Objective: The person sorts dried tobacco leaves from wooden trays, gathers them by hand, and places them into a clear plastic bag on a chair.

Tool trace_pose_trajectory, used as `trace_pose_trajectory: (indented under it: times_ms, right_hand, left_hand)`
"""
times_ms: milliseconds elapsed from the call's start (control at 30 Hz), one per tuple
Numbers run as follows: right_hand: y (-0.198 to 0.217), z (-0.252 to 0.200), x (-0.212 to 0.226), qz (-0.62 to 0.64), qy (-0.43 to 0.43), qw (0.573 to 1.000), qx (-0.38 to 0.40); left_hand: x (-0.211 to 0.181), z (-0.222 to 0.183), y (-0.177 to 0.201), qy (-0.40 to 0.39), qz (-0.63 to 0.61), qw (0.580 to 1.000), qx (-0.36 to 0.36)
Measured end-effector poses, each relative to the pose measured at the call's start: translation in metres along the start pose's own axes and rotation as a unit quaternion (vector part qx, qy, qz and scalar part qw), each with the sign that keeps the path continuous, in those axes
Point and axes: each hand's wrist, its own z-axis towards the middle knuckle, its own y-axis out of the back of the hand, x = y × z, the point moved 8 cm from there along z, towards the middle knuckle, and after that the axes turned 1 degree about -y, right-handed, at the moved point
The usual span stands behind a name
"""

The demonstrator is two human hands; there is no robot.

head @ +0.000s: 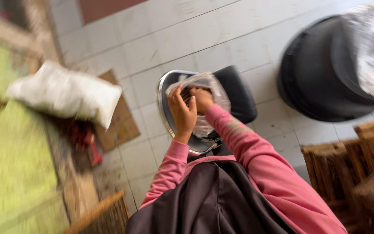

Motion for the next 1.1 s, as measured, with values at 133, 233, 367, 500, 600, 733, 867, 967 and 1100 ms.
trace_pose_trajectory:
  times_ms: [133, 233, 367, 500, 600, 733, 867, 967, 1100]
  right_hand:
    - [0.074, -0.075, 0.017, 0.126, 0.059, 0.987, -0.075]
    - [0.125, -0.162, 0.000, 0.123, -0.015, 0.982, -0.144]
    - [0.179, -0.289, -0.033, 0.029, -0.211, 0.965, -0.155]
    - [0.230, -0.419, -0.026, -0.003, -0.292, 0.933, -0.212]
    - [0.274, -0.497, -0.014, -0.011, -0.318, 0.912, -0.259]
    - [0.330, -0.586, -0.020, -0.043, -0.355, 0.878, -0.319]
    - [0.374, -0.672, -0.067, -0.025, -0.427, 0.837, -0.341]
    - [0.405, -0.739, -0.122, -0.009, -0.497, 0.798, -0.342]
    - [0.429, -0.843, -0.203, 0.026, -0.618, 0.711, -0.334]
  left_hand:
    - [-0.037, 0.010, -0.048, -0.032, -0.132, 0.987, 0.090]
    - [-0.078, -0.003, -0.092, -0.046, -0.248, 0.943, 0.216]
    - [-0.161, -0.054, -0.141, -0.111, -0.330, 0.852, 0.391]
    - [-0.237, -0.119, -0.145, -0.187, -0.394, 0.767, 0.471]
    - [-0.274, -0.154, -0.139, -0.218, -0.401, 0.720, 0.524]
    - [-0.304, -0.169, -0.130, -0.245, -0.407, 0.691, 0.545]
    - [-0.341, -0.163, -0.133, -0.249, -0.411, 0.703, 0.523]
    - [-0.380, -0.158, -0.136, -0.254, -0.424, 0.713, 0.496]
    - [-0.441, -0.161, -0.140, -0.292, -0.436, 0.714, 0.464]
